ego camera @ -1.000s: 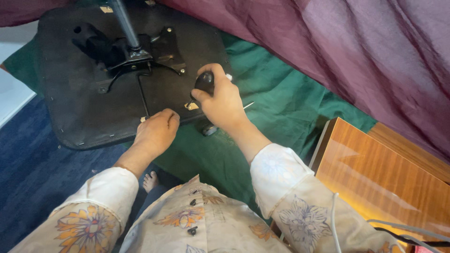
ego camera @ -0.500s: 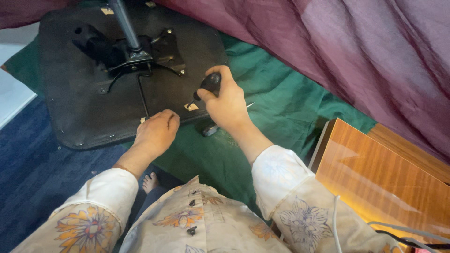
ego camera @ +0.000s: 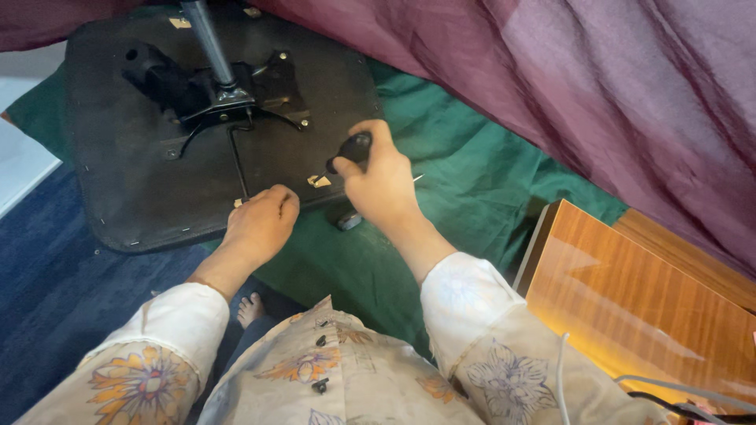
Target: The person uses a screwdriver to tighten screws on the underside of an overturned chair base. They reposition the base and continue fastening multiple screws to secure the central metal mechanism.
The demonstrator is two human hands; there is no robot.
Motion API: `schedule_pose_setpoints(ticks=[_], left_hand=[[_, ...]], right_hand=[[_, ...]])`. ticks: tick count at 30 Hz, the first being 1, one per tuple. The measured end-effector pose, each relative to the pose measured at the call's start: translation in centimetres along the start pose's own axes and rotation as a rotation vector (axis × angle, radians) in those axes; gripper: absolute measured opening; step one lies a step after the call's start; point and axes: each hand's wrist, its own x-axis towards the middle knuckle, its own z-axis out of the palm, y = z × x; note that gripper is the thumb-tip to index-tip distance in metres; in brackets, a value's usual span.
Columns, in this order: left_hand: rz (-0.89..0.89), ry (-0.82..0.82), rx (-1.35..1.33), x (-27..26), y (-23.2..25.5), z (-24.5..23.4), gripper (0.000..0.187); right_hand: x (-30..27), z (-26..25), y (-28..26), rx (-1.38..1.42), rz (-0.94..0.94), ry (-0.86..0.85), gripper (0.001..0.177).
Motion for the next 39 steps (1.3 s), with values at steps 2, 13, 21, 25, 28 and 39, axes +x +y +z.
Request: schedule_pose_setpoints(ticks=[2,13,21,25,28,39], left_hand=[[0.01,0.01,-0.026,0.0,0.2,-0.1,0.031],[-0.098,0.06,-0.248,3.3,4.8,-3.6,0.038],[-0.199,-0.077,-0.478,2.4,7.8,-4.6,0.032],[-0.134,-0.068,-0.454,2.2,7.1,-3.8,0.037],[-0.201,-0.126,-0.373,2.3,6.1,-3.4,0.036],[-0.211,-0.133,-0.19,2.9,4.3,-2.1,0.046]], right_hand=[[0.5,0.1,-0.5,-0.068,-0.113,-0.052,0.046],[3.7,0.1,-6.3,-0.481,-0.238,-0.344,0.062],[4.6,-1.1,-8.5,-0.529,-0.025,-0.462,0.054],[4.7,-1.2,-9.3,-0.625,-0.09,-0.561,0.049],[4.7,-1.2,-9.9,-0.667,-0.116,-0.672,0.059],[5.3,0.1,-9.7,-0.625,-0.038,-0.571,0.052]])
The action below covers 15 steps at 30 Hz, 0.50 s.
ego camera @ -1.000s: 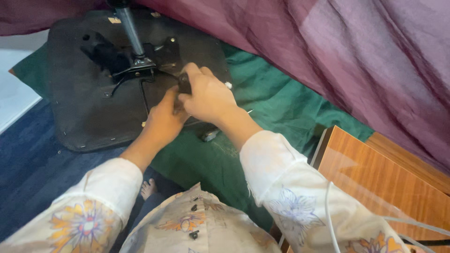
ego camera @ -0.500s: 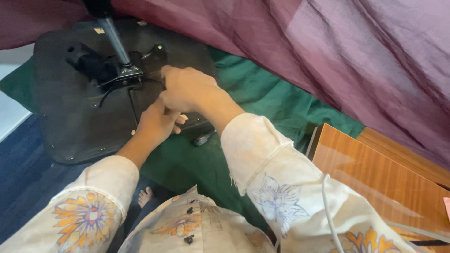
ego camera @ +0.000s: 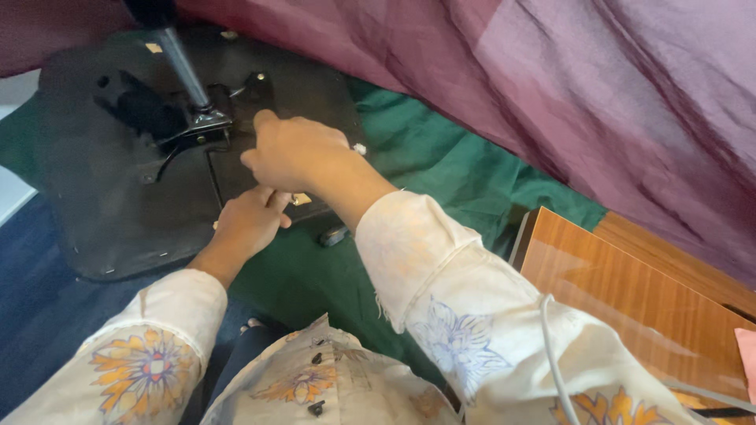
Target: The person uses a screwdriver to tighten screws on the underside of an overturned chair base. They reposition the base and continue fastening multiple screws to secure the central metal mechanism.
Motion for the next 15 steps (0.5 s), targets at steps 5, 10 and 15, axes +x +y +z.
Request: schedule_pose_setpoints(ticks=[5,10,15], left_hand=[[0.015,0.011,0.057,1.1,-1.5,0.7,0.051],[0.454,0.326,0.019,2.1,-1.7,1.7,0.074],[0.415,0.219,-0.132,2.7,0.5,0.8,0.039]], right_hand=[[-0.2,-0.6,-0.3,-0.068,-0.032,-0.052,0.049],[-0.3,-1.5,-0.2,-0.1,-0.072,-0.117,0.055],[0.2,-0.8,-0.2,-0.07,-0.021,-0.042,0.054]])
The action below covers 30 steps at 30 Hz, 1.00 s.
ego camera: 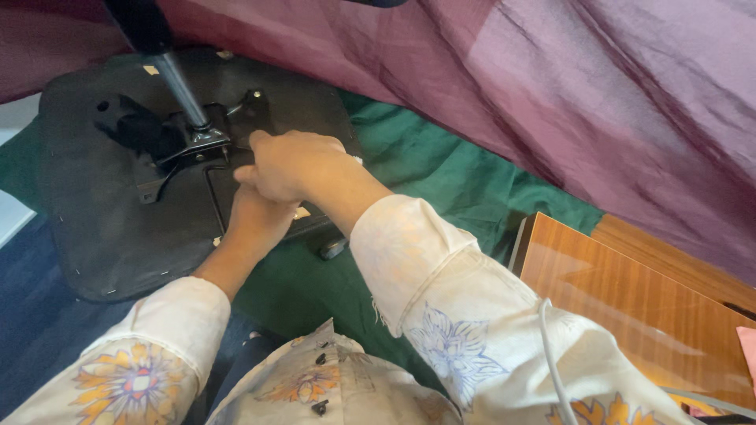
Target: The person uses a screwdriver to tighten screws on the underside of an overturned chair base. They reposition the base and continue fastening multiple screws to secure the central metal mechanism.
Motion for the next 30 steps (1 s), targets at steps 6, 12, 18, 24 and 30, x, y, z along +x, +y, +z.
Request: schedule_pose_setpoints(ticks=[6,12,18,24,30], left_hand=[[-0.014,0.069,-0.042,-0.7,0.9,0.0,0.046],[-0.103,-0.024,0.111,0.1,-0.2,-0.1,0.032],[-0.16,-0.033,0.105,0.1,0.0,0.2,0.033],[-0.108,-0.07,0.101,0.1,-0.3,-0.5,0.042],[-0.151,-0.116,0.153,0.6,-1.0,-0.1,0.041]], right_hand=[[0.2,0.9,1.4,-0.015,-0.051,0.011,0.049],[-0.4,0.9,1.1,0.045,-0.008,0.073,0.052],[-1.0,0.4,0.4,0.083,0.145,0.052,0.055],[-0.8,1.3,0.5,0.001,0.009,0.108,0.052],[-0.3,1.0,0.5,0.065,0.056,0.068,0.048]])
